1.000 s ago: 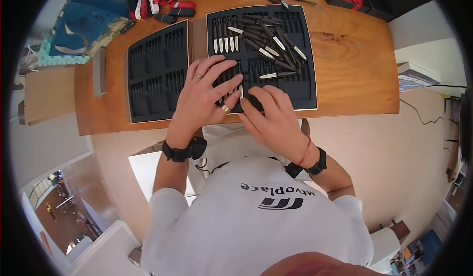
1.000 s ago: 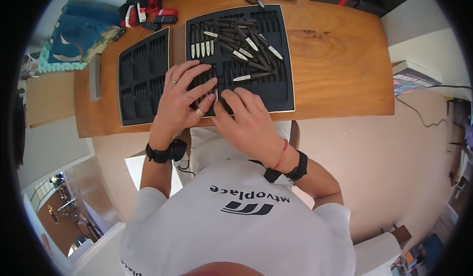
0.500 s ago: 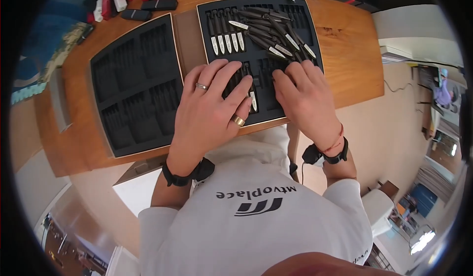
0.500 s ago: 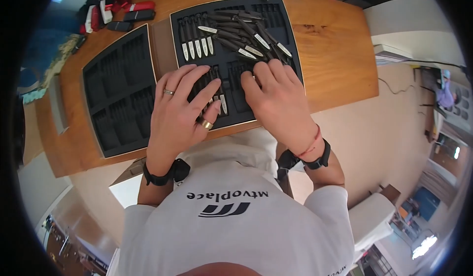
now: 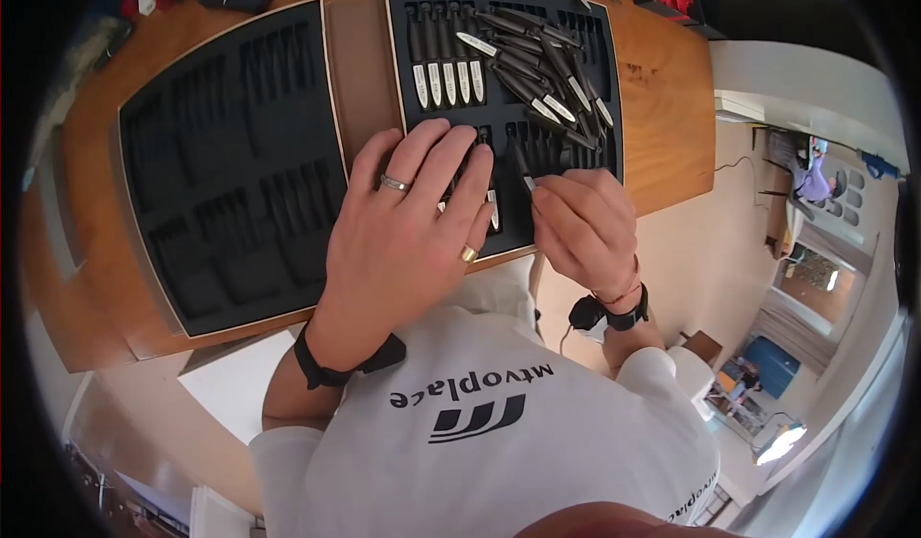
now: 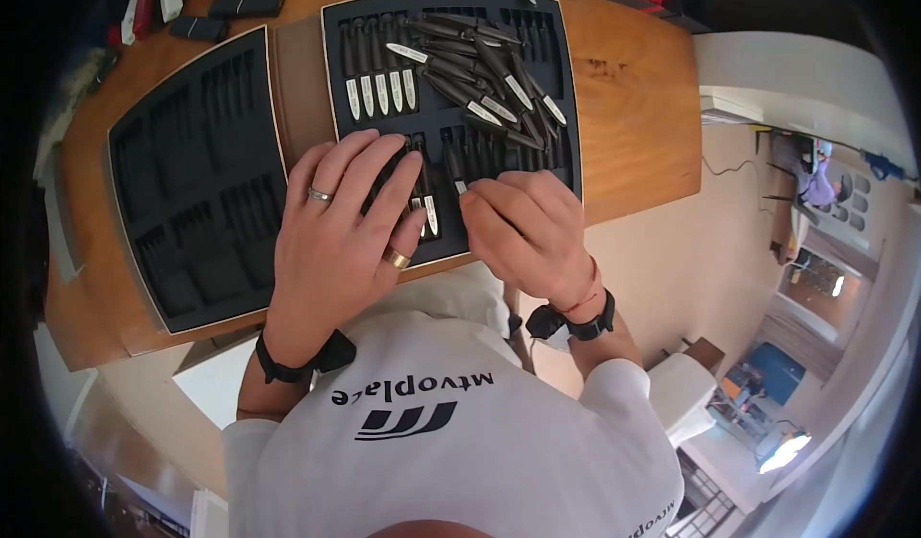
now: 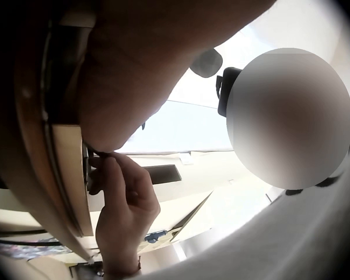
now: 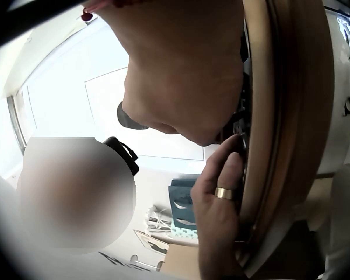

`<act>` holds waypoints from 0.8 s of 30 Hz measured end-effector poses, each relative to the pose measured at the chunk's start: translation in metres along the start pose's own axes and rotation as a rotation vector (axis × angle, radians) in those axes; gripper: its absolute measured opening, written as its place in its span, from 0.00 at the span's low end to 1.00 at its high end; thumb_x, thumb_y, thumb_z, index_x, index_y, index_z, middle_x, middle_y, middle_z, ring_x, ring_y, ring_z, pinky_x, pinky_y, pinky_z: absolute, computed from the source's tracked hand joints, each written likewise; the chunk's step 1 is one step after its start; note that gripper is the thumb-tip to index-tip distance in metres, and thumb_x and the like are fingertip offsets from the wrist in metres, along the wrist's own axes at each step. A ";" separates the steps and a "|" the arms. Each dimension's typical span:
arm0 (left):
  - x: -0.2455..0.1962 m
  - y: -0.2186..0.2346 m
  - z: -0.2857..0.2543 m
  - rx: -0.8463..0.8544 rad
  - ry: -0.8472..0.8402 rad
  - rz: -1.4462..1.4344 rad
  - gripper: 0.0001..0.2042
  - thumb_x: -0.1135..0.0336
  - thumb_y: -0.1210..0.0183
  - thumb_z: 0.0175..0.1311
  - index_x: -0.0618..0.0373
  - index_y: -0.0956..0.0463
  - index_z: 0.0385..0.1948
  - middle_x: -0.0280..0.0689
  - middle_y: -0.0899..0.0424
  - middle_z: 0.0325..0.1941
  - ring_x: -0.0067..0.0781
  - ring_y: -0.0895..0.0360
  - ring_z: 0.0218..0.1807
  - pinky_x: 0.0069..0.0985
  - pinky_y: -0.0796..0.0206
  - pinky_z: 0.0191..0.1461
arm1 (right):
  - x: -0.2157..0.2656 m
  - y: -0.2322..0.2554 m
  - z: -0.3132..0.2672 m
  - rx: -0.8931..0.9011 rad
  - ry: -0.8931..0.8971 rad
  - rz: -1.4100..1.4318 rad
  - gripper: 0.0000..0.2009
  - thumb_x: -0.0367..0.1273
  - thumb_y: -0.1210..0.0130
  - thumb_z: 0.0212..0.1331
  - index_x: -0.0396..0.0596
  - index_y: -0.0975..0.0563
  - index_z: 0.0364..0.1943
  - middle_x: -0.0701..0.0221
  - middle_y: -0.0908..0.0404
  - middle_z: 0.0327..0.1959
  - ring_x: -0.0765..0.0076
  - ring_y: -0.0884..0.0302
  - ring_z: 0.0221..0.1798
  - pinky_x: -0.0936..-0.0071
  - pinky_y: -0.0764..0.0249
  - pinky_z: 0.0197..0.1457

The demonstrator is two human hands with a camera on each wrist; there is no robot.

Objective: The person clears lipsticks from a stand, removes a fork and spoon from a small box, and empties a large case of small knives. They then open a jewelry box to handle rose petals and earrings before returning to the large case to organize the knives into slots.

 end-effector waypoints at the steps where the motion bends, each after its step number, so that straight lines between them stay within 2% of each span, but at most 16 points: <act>1: -0.001 -0.001 0.002 0.016 -0.008 -0.002 0.22 0.62 0.30 0.64 0.57 0.16 0.60 0.41 0.19 0.67 0.47 0.25 0.72 0.50 0.34 0.74 | -0.001 0.000 -0.003 -0.027 -0.011 -0.006 0.19 0.21 0.28 0.45 0.39 0.15 0.46 0.62 0.12 0.45 0.56 0.15 0.40 0.66 0.22 0.38; 2: -0.001 -0.003 0.001 0.027 -0.022 0.007 0.24 0.54 0.31 0.68 0.51 0.16 0.64 0.41 0.20 0.68 0.48 0.26 0.71 0.51 0.35 0.74 | 0.002 -0.002 -0.006 -0.002 0.001 -0.021 0.18 0.23 0.28 0.46 0.40 0.15 0.46 0.64 0.12 0.45 0.57 0.15 0.42 0.66 0.22 0.40; 3: -0.005 -0.003 0.000 0.033 -0.035 0.016 0.24 0.54 0.31 0.68 0.51 0.16 0.64 0.41 0.20 0.68 0.48 0.26 0.71 0.51 0.35 0.74 | 0.006 -0.004 -0.010 0.025 0.021 -0.034 0.18 0.24 0.29 0.46 0.41 0.14 0.46 0.65 0.13 0.45 0.58 0.16 0.44 0.66 0.22 0.42; 6: -0.012 -0.006 0.003 0.079 -0.090 0.087 0.26 0.41 0.39 0.73 0.34 0.16 0.69 0.41 0.22 0.70 0.50 0.28 0.71 0.54 0.39 0.76 | 0.007 -0.004 -0.021 0.016 -0.002 -0.094 0.19 0.27 0.28 0.47 0.42 0.14 0.47 0.67 0.14 0.47 0.59 0.17 0.47 0.65 0.24 0.47; 9: -0.018 -0.006 0.003 0.096 -0.111 0.126 0.25 0.40 0.38 0.72 0.36 0.14 0.66 0.41 0.22 0.70 0.50 0.29 0.72 0.54 0.41 0.77 | 0.006 -0.003 -0.026 0.019 -0.055 -0.069 0.19 0.29 0.28 0.49 0.44 0.13 0.48 0.69 0.15 0.48 0.58 0.18 0.49 0.63 0.25 0.51; 10: -0.018 -0.008 0.002 0.098 -0.105 0.130 0.24 0.40 0.36 0.71 0.38 0.12 0.63 0.40 0.22 0.70 0.50 0.30 0.72 0.55 0.43 0.79 | 0.006 -0.004 -0.028 0.053 -0.072 -0.067 0.17 0.31 0.28 0.53 0.44 0.12 0.49 0.68 0.15 0.51 0.58 0.19 0.52 0.62 0.26 0.53; 13: -0.021 -0.006 0.002 0.114 -0.119 0.152 0.24 0.41 0.35 0.71 0.38 0.12 0.63 0.40 0.23 0.70 0.50 0.30 0.72 0.56 0.44 0.80 | 0.009 -0.002 -0.031 0.081 -0.135 -0.034 0.15 0.33 0.28 0.57 0.44 0.12 0.49 0.67 0.16 0.54 0.57 0.19 0.55 0.60 0.27 0.55; 17: -0.019 -0.003 0.001 0.102 -0.136 0.151 0.24 0.42 0.34 0.70 0.39 0.12 0.63 0.40 0.23 0.71 0.51 0.30 0.73 0.57 0.45 0.81 | 0.015 0.001 -0.032 0.093 -0.159 -0.055 0.16 0.34 0.28 0.59 0.44 0.12 0.50 0.66 0.17 0.56 0.55 0.20 0.57 0.59 0.27 0.56; 20: -0.022 0.003 0.005 0.149 -0.189 0.188 0.23 0.44 0.33 0.71 0.41 0.12 0.62 0.41 0.22 0.71 0.51 0.30 0.73 0.57 0.45 0.82 | 0.015 0.003 -0.031 0.088 -0.171 -0.057 0.16 0.32 0.28 0.59 0.44 0.13 0.52 0.66 0.17 0.55 0.54 0.20 0.56 0.56 0.27 0.55; 22: -0.024 0.003 0.014 0.285 -0.248 0.165 0.22 0.47 0.32 0.71 0.44 0.12 0.61 0.41 0.20 0.68 0.50 0.27 0.70 0.55 0.42 0.79 | 0.003 0.014 -0.029 -0.075 -0.197 -0.041 0.17 0.29 0.29 0.60 0.43 0.14 0.53 0.65 0.17 0.53 0.53 0.21 0.54 0.58 0.27 0.53; 23: -0.022 0.007 0.022 0.290 -0.257 0.172 0.22 0.47 0.32 0.71 0.44 0.12 0.61 0.41 0.20 0.68 0.50 0.27 0.70 0.55 0.42 0.79 | -0.002 0.013 -0.024 -0.087 -0.202 -0.042 0.17 0.29 0.29 0.60 0.43 0.14 0.53 0.65 0.17 0.53 0.53 0.21 0.54 0.58 0.27 0.53; 24: -0.022 0.002 0.029 0.400 -0.277 0.148 0.21 0.48 0.33 0.72 0.46 0.12 0.60 0.41 0.19 0.64 0.49 0.26 0.68 0.53 0.40 0.77 | -0.010 0.016 -0.017 -0.115 -0.236 -0.091 0.17 0.28 0.29 0.59 0.42 0.14 0.53 0.64 0.18 0.49 0.53 0.21 0.51 0.58 0.27 0.52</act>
Point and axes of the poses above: each hand's wrist, its own z-axis towards the middle knuckle, its own y-axis out of the back of the hand, x = y × z, the point moved 10 cm from there along z, towards the middle knuckle
